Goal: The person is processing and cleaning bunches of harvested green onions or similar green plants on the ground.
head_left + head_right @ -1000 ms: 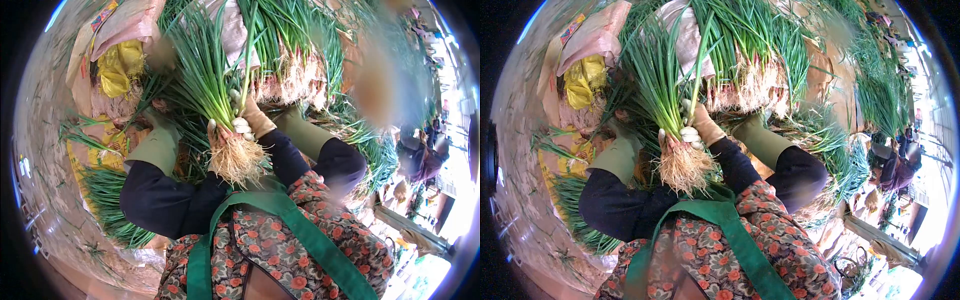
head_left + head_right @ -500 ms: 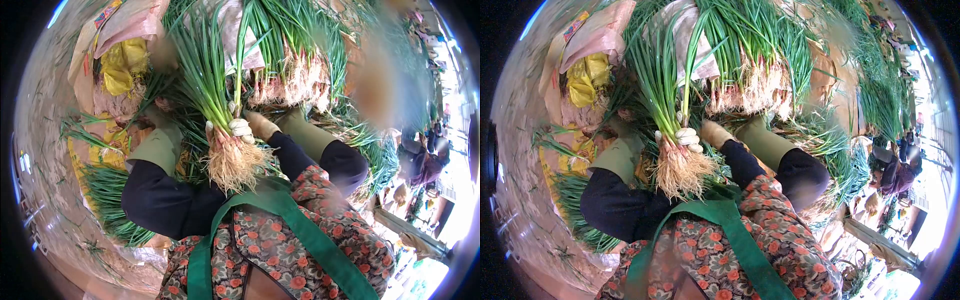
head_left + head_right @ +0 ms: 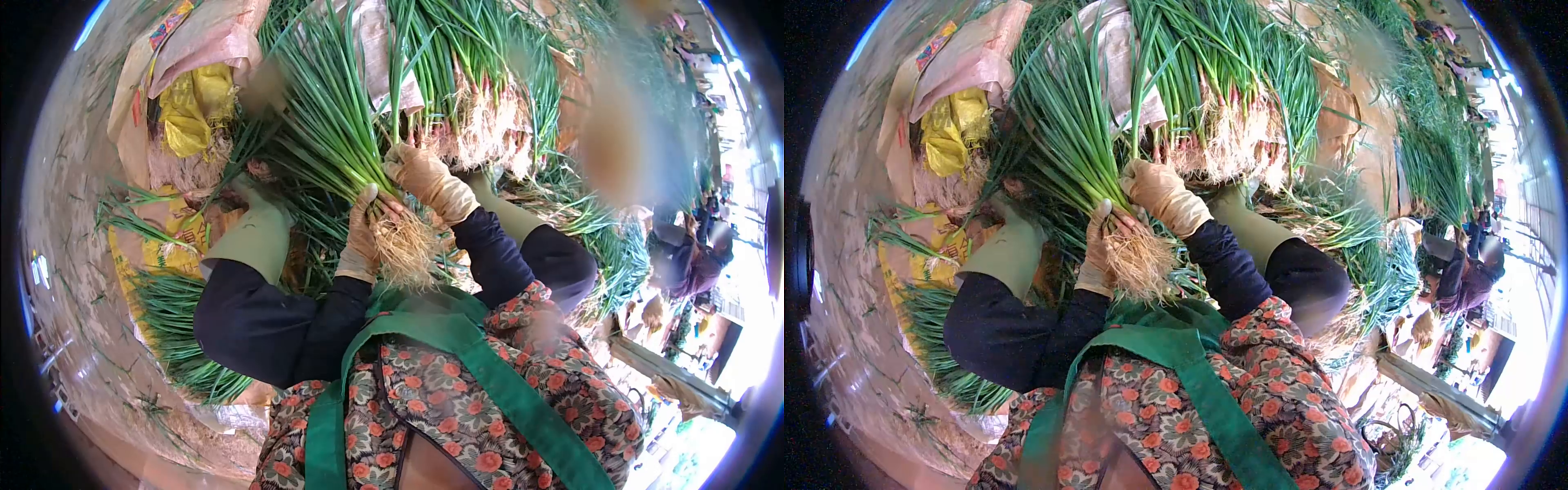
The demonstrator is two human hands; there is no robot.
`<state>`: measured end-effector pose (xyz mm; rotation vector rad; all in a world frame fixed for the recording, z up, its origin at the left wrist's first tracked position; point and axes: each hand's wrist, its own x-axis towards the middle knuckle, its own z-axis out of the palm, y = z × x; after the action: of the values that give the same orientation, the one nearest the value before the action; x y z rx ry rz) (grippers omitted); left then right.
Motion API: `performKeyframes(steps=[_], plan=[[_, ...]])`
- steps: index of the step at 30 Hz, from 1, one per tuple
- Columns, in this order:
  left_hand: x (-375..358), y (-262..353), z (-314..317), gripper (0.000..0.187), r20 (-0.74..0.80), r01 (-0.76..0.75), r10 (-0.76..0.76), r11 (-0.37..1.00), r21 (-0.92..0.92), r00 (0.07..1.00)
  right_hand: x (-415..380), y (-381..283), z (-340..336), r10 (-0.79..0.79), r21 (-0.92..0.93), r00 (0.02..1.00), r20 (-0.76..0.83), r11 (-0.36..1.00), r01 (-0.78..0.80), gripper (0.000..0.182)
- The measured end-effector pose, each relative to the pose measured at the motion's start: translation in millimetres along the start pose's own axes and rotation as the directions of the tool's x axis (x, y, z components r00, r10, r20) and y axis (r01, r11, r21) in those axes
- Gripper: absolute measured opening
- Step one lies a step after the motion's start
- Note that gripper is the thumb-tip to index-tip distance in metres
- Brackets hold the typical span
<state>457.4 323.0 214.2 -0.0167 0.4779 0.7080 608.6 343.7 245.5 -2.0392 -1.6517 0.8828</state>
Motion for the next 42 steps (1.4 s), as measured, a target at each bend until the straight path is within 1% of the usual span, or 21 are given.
performKeyframes(steps=[2,3,6,7,10,11,14,16,19,20,22,23,26,27,30,33,34,36,38,40,42], plan=[[1,2,-8,0.038,0.081,0.002,-0.001,1.000,-0.001,0.997,-3,-3,4,0.043,-0.058,0.995,-0.086,0.997,-0.048,0.032],[2,3,-10,0.038,0.122,0.001,-0.001,1.000,-0.003,0.993,-5,-9,-1,0.113,0.083,0.993,-0.042,0.991,-0.109,0.034],[4,2,-11,0.039,0.086,-0.003,0.002,1.000,0.013,0.996,2,-6,-11,0.148,0.428,0.944,0.294,0.863,-0.268,0.034],[3,1,-12,0.039,0.070,-0.026,0.026,1.000,0.011,0.997,2,-5,-10,0.054,0.212,0.963,0.263,0.971,-0.113,0.033],[1,-1,2,0.038,0.042,-0.086,0.086,0.996,0.002,0.995,-6,-7,-11,0.071,0.327,0.989,0.127,0.939,-0.109,0.030],[-4,2,7,0.037,0.035,-0.017,0.021,0.995,-0.098,0.999,-12,-11,-10,0.159,0.274,0.986,0.045,0.947,-0.165,0.025],[0,-1,-18,0.044,0.247,0.143,-0.071,0.948,-0.286,0.966,-6,16,21,0.146,0.531,0.973,-0.179,0.847,-0.029,0.023],[-16,1,15,0.055,0.318,0.165,-0.015,0.876,-0.452,0.948,-2,9,3,0.381,0.742,0.924,-0.024,0.627,-0.239,0.024],[-17,8,20,0.046,0.216,0.178,-0.085,0.870,-0.460,0.973,-1,-2,-11,0.220,0.775,0.975,0.001,0.617,-0.140,0.021],[-17,9,23,0.045,0.162,0.149,-0.089,0.900,-0.409,0.983,-5,-19,-21,0.132,0.693,0.990,0.045,0.710,-0.126,0.025],[-7,5,18,0.036,0.102,0.069,-0.037,0.943,-0.324,0.994,2,-20,-6,-0.145,0.459,0.984,-0.102,0.871,0.175,0.027],[1,2,-5,0.036,0.137,0.049,-0.011,0.959,-0.280,0.990,-3,-24,-15,0.049,0.423,0.984,0.171,0.898,-0.119,0.027],[11,-4,-34,0.040,0.186,0.002,0.048,0.967,-0.255,0.981,9,-3,-9,0.066,0.271,0.938,0.342,0.948,-0.166,0.024],[9,-3,-30,0.041,0.167,0.006,0.042,0.962,-0.272,0.985,2,-13,-12,0.157,0.470,0.923,0.351,0.823,-0.319,0.023],[3,-1,-20,0.044,0.122,0.020,0.018,0.952,-0.305,0.992,-9,-11,-5,0.110,0.409,0.972,0.210,0.893,-0.189,0.021],[6,1,-19,0.044,0.290,-0.059,0.114,0.979,-0.194,0.950,-5,7,-8,-0.115,0.475,0.953,0.281,0.880,-0.034,0.021],[4,0,-16,0.043,0.212,-0.003,0.053,0.974,-0.228,0.976,-7,7,-14,-0.164,0.482,0.936,0.313,0.876,-0.008,0.021],[3,0,-8,0.042,0.069,0.096,-0.079,0.947,-0.307,0.995,-10,6,-19,-0.300,0.077,0.933,0.198,0.954,0.290,0.021],[6,-1,-10,0.040,0.061,0.069,-0.055,0.960,-0.273,0.997,-18,-18,-31,-0.377,-0.382,0.903,0.204,0.819,0.428,0.023],[9,-1,-26,0.039,0.148,0.071,-0.027,0.952,-0.299,0.989,-13,-1,-25,-0.470,-0.508,0.883,-0.011,0.763,0.400,0.020],[-5,9,3,0.042,0.241,0.131,-0.048,0.931,-0.341,0.969,4,53,-6,-0.641,-0.648,0.699,-0.318,0.685,0.334,0.015]])
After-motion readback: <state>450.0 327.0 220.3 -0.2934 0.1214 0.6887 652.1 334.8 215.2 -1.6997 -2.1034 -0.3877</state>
